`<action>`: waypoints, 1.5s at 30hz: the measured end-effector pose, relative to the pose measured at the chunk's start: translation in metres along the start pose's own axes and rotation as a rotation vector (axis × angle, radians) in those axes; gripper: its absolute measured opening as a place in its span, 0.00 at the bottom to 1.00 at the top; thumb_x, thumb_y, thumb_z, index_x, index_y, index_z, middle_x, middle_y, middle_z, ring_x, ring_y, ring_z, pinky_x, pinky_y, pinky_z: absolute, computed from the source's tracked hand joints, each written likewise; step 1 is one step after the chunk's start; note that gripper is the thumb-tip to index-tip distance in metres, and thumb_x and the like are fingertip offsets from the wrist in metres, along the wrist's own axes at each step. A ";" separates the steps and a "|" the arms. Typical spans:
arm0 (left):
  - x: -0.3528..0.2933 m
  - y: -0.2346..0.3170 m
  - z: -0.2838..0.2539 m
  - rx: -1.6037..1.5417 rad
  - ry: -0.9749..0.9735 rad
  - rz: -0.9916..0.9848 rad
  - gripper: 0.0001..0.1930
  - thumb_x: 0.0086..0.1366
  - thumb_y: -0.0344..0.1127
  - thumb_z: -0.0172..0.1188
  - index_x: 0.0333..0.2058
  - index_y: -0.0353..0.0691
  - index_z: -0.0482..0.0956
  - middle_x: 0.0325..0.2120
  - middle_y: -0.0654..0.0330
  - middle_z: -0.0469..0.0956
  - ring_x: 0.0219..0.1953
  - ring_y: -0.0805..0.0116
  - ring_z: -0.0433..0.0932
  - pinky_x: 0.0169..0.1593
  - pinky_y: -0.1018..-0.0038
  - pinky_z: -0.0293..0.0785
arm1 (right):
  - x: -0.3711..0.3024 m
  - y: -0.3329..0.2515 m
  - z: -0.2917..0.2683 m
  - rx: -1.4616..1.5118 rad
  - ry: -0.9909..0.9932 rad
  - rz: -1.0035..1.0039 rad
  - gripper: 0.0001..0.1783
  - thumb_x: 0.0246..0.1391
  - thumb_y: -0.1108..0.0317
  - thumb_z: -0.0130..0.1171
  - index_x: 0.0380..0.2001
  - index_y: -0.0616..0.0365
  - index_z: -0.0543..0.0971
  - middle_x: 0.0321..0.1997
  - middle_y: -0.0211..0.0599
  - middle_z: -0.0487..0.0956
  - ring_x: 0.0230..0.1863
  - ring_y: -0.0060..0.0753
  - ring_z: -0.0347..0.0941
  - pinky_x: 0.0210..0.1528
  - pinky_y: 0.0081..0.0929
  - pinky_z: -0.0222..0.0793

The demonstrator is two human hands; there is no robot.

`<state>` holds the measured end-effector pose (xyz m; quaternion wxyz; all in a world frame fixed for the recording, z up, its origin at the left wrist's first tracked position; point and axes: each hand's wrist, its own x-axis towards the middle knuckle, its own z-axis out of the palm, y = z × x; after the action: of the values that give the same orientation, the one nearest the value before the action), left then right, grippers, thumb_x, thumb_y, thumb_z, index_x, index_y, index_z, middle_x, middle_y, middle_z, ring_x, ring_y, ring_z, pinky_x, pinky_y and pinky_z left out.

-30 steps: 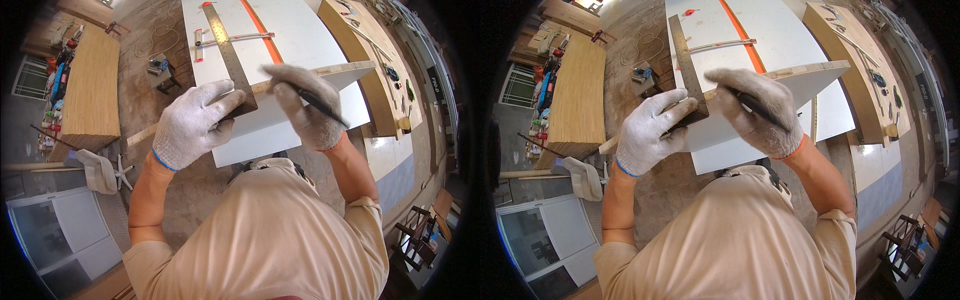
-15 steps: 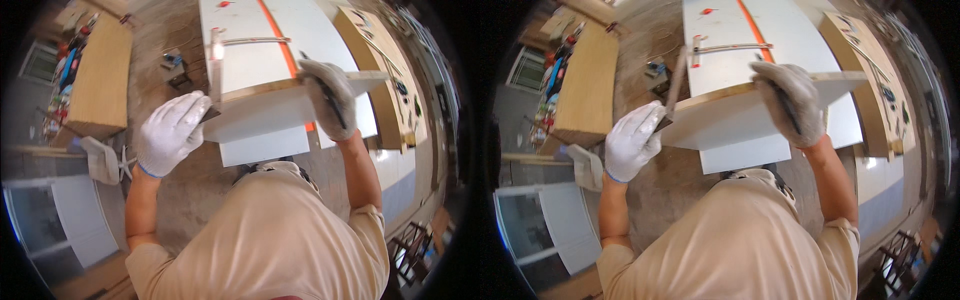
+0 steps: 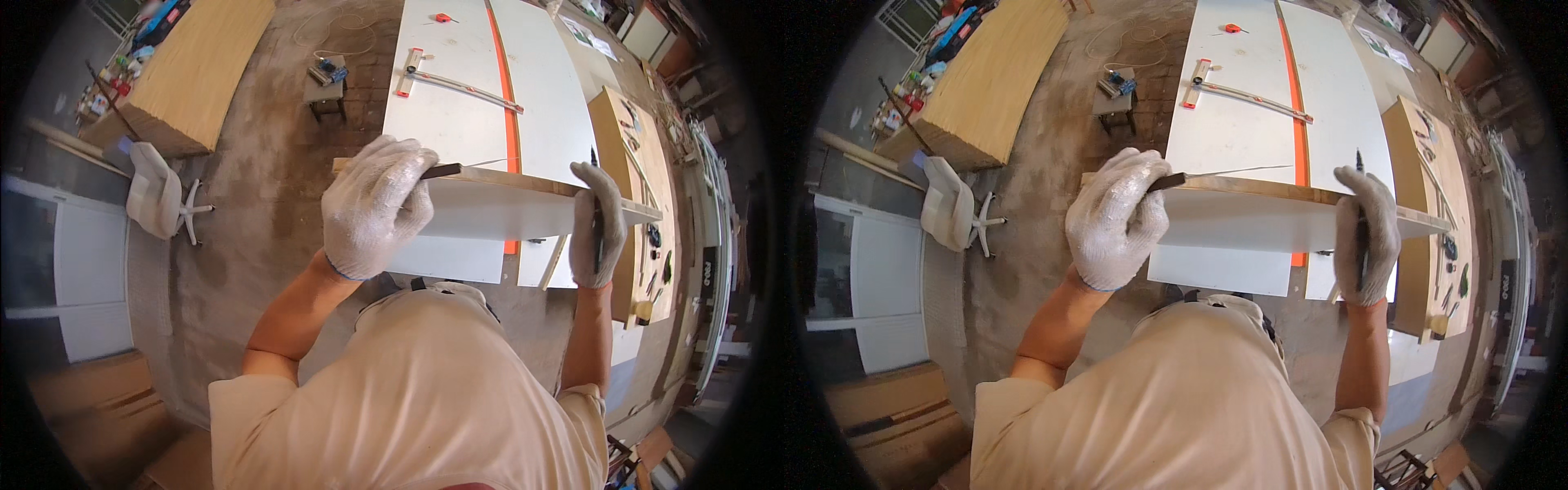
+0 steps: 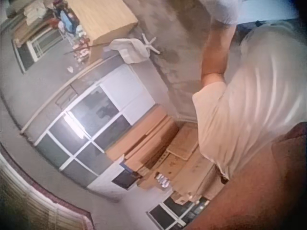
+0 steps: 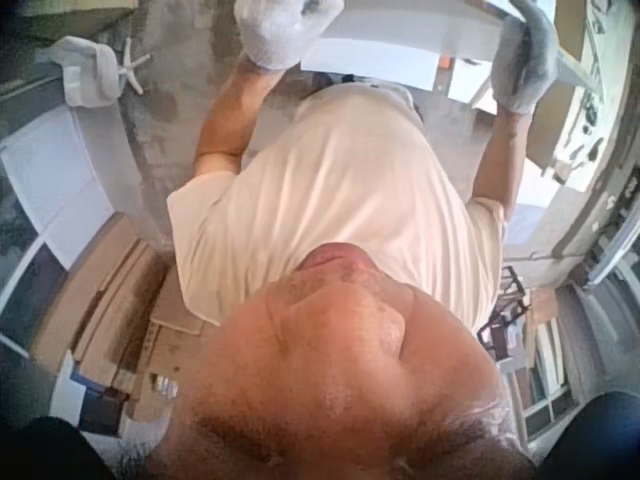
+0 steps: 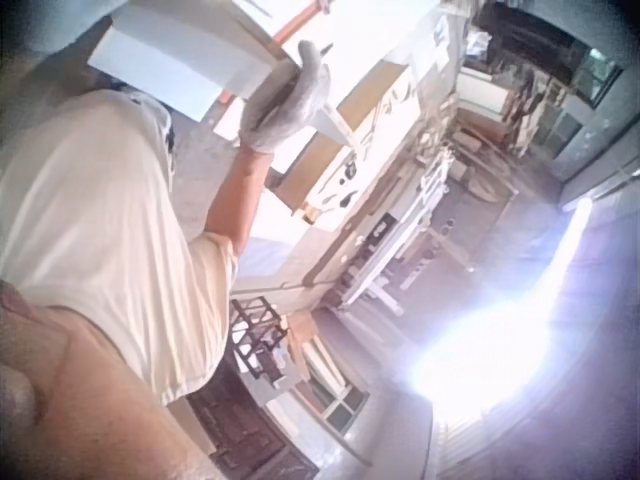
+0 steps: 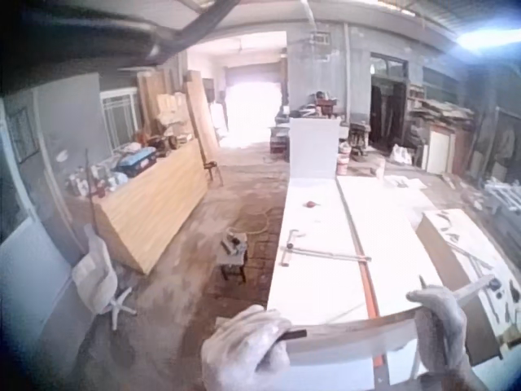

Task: The person uses a square ruler and a pen to mark a line on a white cabinet panel. Then they use a hole saw drill bit to drill a hole at the marked location.

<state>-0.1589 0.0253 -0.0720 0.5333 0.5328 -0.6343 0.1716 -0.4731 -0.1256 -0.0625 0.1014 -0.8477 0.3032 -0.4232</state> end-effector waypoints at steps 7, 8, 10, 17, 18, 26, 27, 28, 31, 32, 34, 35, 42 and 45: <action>0.005 -0.009 -0.065 -0.328 0.217 -0.608 0.11 0.86 0.29 0.53 0.58 0.31 0.79 0.46 0.52 0.91 0.40 0.69 0.90 0.45 0.71 0.88 | 0.019 -0.051 0.037 -0.001 -0.195 -0.135 0.22 0.65 0.81 0.69 0.61 0.58 0.87 0.50 0.46 0.91 0.53 0.51 0.88 0.65 0.50 0.80; 0.014 -0.010 -0.076 -0.376 0.269 -0.728 0.11 0.85 0.30 0.53 0.56 0.31 0.80 0.44 0.52 0.90 0.39 0.66 0.90 0.46 0.69 0.88 | 0.017 -0.049 0.038 -0.027 -0.199 -0.146 0.21 0.65 0.81 0.69 0.61 0.57 0.87 0.49 0.46 0.91 0.52 0.51 0.88 0.64 0.49 0.81; 0.017 -0.026 -0.102 -0.473 0.195 -0.789 0.12 0.84 0.30 0.53 0.58 0.32 0.79 0.47 0.50 0.89 0.41 0.62 0.91 0.47 0.64 0.90 | 0.015 -0.047 0.040 -0.051 -0.201 -0.157 0.21 0.66 0.80 0.69 0.61 0.57 0.86 0.48 0.45 0.91 0.51 0.50 0.88 0.62 0.48 0.81; 0.010 0.019 -0.081 -1.241 0.296 -1.070 0.22 0.78 0.26 0.58 0.68 0.31 0.74 0.62 0.47 0.82 0.68 0.53 0.83 0.75 0.46 0.82 | 0.023 -0.058 0.043 -0.049 -0.177 -0.175 0.22 0.67 0.77 0.70 0.62 0.57 0.86 0.55 0.47 0.91 0.59 0.51 0.88 0.67 0.50 0.80; 0.004 0.031 -0.076 -1.308 0.241 -1.103 0.24 0.77 0.24 0.60 0.69 0.31 0.74 0.63 0.47 0.81 0.70 0.52 0.81 0.78 0.44 0.78 | 0.026 -0.065 0.043 -0.057 -0.183 -0.208 0.22 0.66 0.76 0.71 0.63 0.57 0.86 0.57 0.47 0.91 0.61 0.52 0.87 0.68 0.50 0.80; 0.001 0.091 0.012 -1.591 0.497 -1.130 0.26 0.76 0.18 0.61 0.70 0.35 0.73 0.60 0.57 0.80 0.66 0.63 0.80 0.75 0.62 0.75 | 0.034 -0.068 0.054 0.279 -0.292 -0.459 0.46 0.55 0.32 0.80 0.62 0.59 0.85 0.60 0.52 0.87 0.61 0.64 0.85 0.66 0.57 0.79; 0.000 0.091 0.022 -1.577 0.515 -1.113 0.25 0.77 0.18 0.60 0.71 0.35 0.73 0.59 0.58 0.80 0.64 0.64 0.81 0.73 0.63 0.77 | 0.038 -0.071 0.050 0.265 -0.340 -0.493 0.44 0.55 0.37 0.82 0.63 0.59 0.83 0.61 0.51 0.87 0.61 0.64 0.85 0.66 0.57 0.80; 0.001 0.092 0.026 -1.537 0.517 -1.107 0.26 0.78 0.18 0.59 0.71 0.35 0.73 0.61 0.57 0.80 0.67 0.63 0.80 0.75 0.62 0.76 | 0.037 -0.069 0.052 0.258 -0.317 -0.501 0.43 0.54 0.41 0.83 0.63 0.59 0.83 0.61 0.51 0.87 0.61 0.64 0.85 0.66 0.57 0.80; -0.003 0.096 0.038 -1.447 0.542 -1.095 0.28 0.79 0.17 0.57 0.74 0.35 0.72 0.66 0.54 0.81 0.72 0.61 0.78 0.78 0.59 0.74 | 0.029 -0.065 0.056 0.234 -0.261 -0.489 0.32 0.54 0.66 0.85 0.60 0.59 0.85 0.62 0.49 0.88 0.61 0.60 0.86 0.65 0.54 0.82; -0.003 0.099 0.038 -1.400 0.552 -1.110 0.28 0.79 0.17 0.57 0.75 0.35 0.71 0.66 0.54 0.81 0.72 0.61 0.78 0.78 0.58 0.74 | 0.028 -0.061 0.056 0.225 -0.270 -0.480 0.30 0.54 0.69 0.84 0.60 0.58 0.85 0.61 0.48 0.88 0.60 0.58 0.86 0.64 0.52 0.82; -0.004 0.104 0.034 -1.315 0.552 -1.150 0.29 0.79 0.17 0.57 0.76 0.35 0.71 0.68 0.53 0.80 0.73 0.60 0.77 0.78 0.57 0.74 | 0.024 -0.051 0.054 0.195 -0.284 -0.447 0.27 0.55 0.75 0.81 0.59 0.56 0.87 0.61 0.47 0.89 0.60 0.56 0.87 0.63 0.50 0.83; -0.009 0.103 0.034 -1.249 0.524 -1.133 0.28 0.79 0.18 0.57 0.76 0.34 0.71 0.70 0.51 0.79 0.72 0.60 0.78 0.77 0.55 0.76 | 0.025 -0.051 0.053 0.215 -0.272 -0.439 0.26 0.56 0.79 0.79 0.59 0.54 0.88 0.59 0.46 0.90 0.58 0.53 0.88 0.59 0.46 0.85; -0.047 0.091 -0.014 -0.572 0.167 -1.176 0.16 0.78 0.25 0.67 0.62 0.31 0.84 0.59 0.53 0.86 0.59 0.66 0.87 0.63 0.66 0.86 | 0.034 -0.043 0.051 0.220 -0.282 -0.464 0.26 0.54 0.77 0.81 0.57 0.52 0.89 0.54 0.44 0.90 0.56 0.53 0.89 0.57 0.47 0.87; -0.065 0.081 -0.027 -0.167 -0.013 -0.476 0.14 0.75 0.28 0.69 0.57 0.34 0.87 0.55 0.53 0.87 0.55 0.60 0.88 0.63 0.61 0.85 | 0.040 -0.042 0.059 0.159 -0.251 -0.597 0.24 0.53 0.77 0.81 0.54 0.51 0.89 0.54 0.42 0.89 0.58 0.54 0.89 0.57 0.48 0.88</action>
<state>-0.2237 0.1091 -0.0892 0.5969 0.6222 -0.5063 -0.0151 -0.3913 -0.1210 -0.0552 0.0753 -0.9341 -0.0072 -0.3488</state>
